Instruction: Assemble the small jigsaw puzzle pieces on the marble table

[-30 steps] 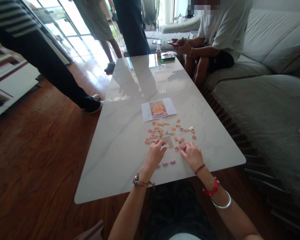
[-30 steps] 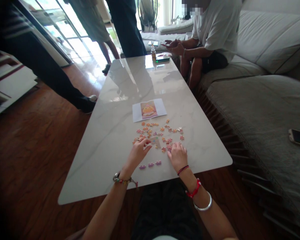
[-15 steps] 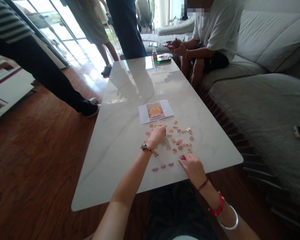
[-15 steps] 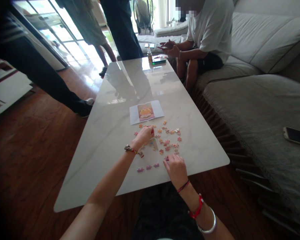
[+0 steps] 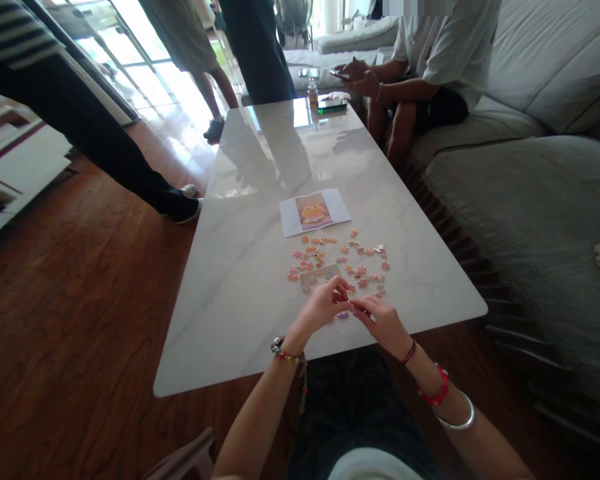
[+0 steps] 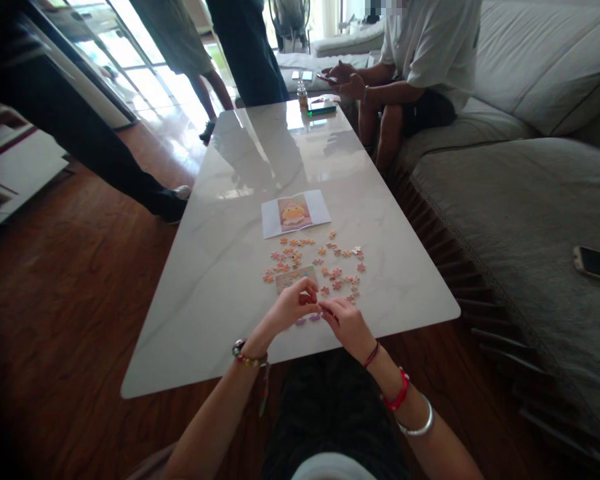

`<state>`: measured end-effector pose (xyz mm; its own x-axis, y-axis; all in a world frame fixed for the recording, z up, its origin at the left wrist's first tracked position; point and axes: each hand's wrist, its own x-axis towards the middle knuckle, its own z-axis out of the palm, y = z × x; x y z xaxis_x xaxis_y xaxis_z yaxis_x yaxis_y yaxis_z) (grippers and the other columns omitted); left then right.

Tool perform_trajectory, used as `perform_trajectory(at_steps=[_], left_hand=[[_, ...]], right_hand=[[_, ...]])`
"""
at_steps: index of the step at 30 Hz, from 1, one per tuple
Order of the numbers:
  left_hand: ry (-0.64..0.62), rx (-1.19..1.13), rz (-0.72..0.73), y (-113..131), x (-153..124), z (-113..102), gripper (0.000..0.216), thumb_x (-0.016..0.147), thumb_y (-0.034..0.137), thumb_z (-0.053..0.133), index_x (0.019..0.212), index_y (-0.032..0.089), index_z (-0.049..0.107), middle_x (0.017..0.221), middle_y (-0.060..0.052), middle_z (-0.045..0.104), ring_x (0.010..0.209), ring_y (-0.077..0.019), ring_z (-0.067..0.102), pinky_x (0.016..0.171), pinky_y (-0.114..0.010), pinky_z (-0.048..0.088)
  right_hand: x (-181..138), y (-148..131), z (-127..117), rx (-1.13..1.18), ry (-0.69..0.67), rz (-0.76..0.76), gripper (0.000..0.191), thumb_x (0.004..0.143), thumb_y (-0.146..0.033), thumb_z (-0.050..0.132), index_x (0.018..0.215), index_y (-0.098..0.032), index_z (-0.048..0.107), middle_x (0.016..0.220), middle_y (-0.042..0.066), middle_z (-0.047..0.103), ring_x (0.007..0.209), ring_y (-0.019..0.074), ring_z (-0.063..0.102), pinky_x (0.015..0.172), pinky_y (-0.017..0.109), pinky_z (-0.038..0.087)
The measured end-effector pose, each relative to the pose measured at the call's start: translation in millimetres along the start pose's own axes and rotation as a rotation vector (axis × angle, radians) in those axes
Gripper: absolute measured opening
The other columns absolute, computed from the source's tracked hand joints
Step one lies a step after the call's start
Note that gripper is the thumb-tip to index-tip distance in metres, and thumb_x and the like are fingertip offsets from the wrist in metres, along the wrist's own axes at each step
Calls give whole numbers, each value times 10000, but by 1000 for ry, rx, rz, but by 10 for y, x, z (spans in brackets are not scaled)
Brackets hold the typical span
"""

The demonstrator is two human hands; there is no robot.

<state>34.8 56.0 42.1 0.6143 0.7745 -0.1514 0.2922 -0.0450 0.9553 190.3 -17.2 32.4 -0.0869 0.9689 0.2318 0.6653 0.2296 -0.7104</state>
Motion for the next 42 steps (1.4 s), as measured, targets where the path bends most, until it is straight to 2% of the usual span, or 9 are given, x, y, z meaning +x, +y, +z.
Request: perform_trajectory(at_steps=[3, 6, 10, 18, 24, 28, 35, 38, 42], left_hand=[[50, 27, -1, -26, -34, 47, 268, 622, 171, 601, 850, 179, 459, 709, 45, 502, 569, -51, 530, 490, -147, 407], [123, 59, 10, -49, -71, 123, 258, 630, 142, 583, 850, 177, 451, 689, 53, 487, 561, -44, 519, 504, -147, 410], [92, 113, 39, -52, -92, 214, 277, 666, 144, 555, 915, 189, 442, 739, 38, 498, 585, -55, 535, 519, -163, 433], [380, 643, 24, -52, -335, 127, 182, 744, 166, 502, 921, 207, 514, 900, -32, 507, 824, -143, 516, 746, -289, 437], [276, 870, 105, -12, -134, 419, 261, 677, 263, 611, 911, 195, 517, 915, -43, 508, 888, -182, 466, 771, -318, 411], [218, 982, 90, -18, 51, 537, 195, 682, 235, 605, 836, 163, 509, 892, -59, 509, 860, -191, 470, 721, -309, 415], [196, 907, 201, 3, -211, 150, 135, 709, 220, 580, 785, 175, 478, 811, -25, 519, 815, -153, 484, 743, -282, 415], [271, 864, 125, -65, -410, -45, 154, 690, 222, 599, 767, 180, 472, 757, -9, 525, 786, -153, 490, 740, -291, 423], [293, 833, 72, -233, -490, -78, 130, 701, 208, 585, 769, 178, 479, 764, -14, 535, 781, -152, 497, 720, -288, 429]], right_hand=[[-3, 10, -25, 13, -4, 58, 115, 770, -246, 492, 767, -173, 581, 715, 28, 596, 644, 118, 541, 613, 230, 451], [-43, -2, -40, 111, -83, 70, 148, 744, -279, 528, 838, -176, 577, 745, 26, 605, 637, 117, 551, 570, 225, 460], [-103, -11, -21, 140, -77, 55, 129, 761, -269, 504, 825, -201, 592, 783, 23, 629, 686, 130, 569, 628, 249, 468], [-106, 186, 53, 162, 80, 287, 164, 754, -247, 481, 825, -169, 606, 844, 63, 610, 644, 142, 593, 564, 260, 490], [-76, 190, 68, -46, 105, 292, 146, 728, -220, 503, 767, -154, 627, 792, 72, 635, 736, 177, 586, 698, 309, 464], [-65, 194, 37, -26, 92, 294, 155, 728, -234, 503, 747, -157, 636, 789, 68, 645, 724, 170, 586, 693, 293, 455], [65, 19, -29, 160, -6, 356, 189, 707, -320, 543, 772, -175, 644, 702, 30, 652, 576, 129, 563, 561, 236, 441], [178, -103, 146, 126, -112, 275, 144, 717, -261, 534, 748, -181, 650, 698, 23, 653, 588, 119, 562, 571, 223, 428], [282, -140, 449, -49, -160, 191, 128, 718, -195, 530, 736, -176, 655, 726, 40, 640, 636, 130, 557, 628, 242, 421]])
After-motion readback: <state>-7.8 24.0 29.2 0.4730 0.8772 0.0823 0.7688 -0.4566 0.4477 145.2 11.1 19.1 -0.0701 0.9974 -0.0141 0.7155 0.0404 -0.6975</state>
